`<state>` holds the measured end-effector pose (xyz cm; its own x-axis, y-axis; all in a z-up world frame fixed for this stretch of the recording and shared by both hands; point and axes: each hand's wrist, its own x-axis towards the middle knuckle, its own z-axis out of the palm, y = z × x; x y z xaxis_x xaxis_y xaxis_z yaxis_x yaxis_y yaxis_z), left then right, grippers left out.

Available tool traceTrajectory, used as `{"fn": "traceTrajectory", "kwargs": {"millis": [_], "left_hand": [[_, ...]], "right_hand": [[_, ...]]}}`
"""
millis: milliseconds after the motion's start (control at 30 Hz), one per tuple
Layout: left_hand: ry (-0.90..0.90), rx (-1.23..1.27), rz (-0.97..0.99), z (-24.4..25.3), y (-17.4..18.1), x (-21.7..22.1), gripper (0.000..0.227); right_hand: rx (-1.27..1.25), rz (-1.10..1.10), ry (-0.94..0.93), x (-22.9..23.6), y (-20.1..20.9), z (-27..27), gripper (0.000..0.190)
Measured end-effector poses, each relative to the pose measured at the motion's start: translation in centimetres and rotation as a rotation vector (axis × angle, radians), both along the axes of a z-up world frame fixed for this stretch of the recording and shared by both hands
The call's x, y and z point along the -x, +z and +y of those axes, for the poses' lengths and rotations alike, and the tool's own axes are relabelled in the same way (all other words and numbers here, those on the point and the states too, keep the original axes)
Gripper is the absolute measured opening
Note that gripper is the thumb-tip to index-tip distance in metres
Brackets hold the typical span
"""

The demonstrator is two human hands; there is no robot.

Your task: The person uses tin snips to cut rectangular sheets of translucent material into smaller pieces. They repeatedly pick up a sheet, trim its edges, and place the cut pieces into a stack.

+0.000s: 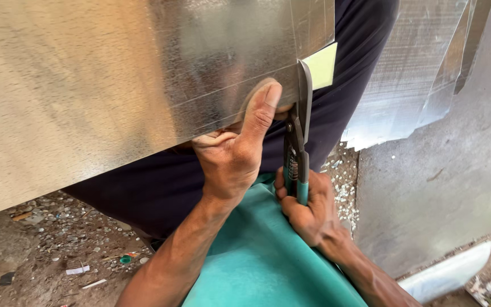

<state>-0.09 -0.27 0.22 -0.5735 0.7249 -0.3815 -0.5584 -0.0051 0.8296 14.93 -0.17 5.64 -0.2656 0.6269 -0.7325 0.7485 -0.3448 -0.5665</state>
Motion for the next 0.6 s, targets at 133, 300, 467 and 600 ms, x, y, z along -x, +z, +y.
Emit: {"fn": "traceTrajectory", "kwargs": {"millis": [133,300,467,600], "left_hand": [[0.189,-0.040,-0.170,2.7,5.6,1.7,0.027],[0.212,0.129,-0.460,4.5,7.9,-0.5,0.040],[0.159,-0.147,-0.276,2.8,3.4,-2.5,0.043],[-0.067,-0.246,-0.310,-2.5,4.1,1.6,0.047]], "right_hand": [[-0.161,-0.186,0.111,-0.2,1.0,1.2,0.017],[-0.488,-0.142,0.332,-3.8,2.4,2.1,0.018],[-0.498,0.102,0.222,-4.2,2.4,1.5,0.014],[-0.345,-0.038,0.286,-5.8,1.1,1.3,0.012]]}}
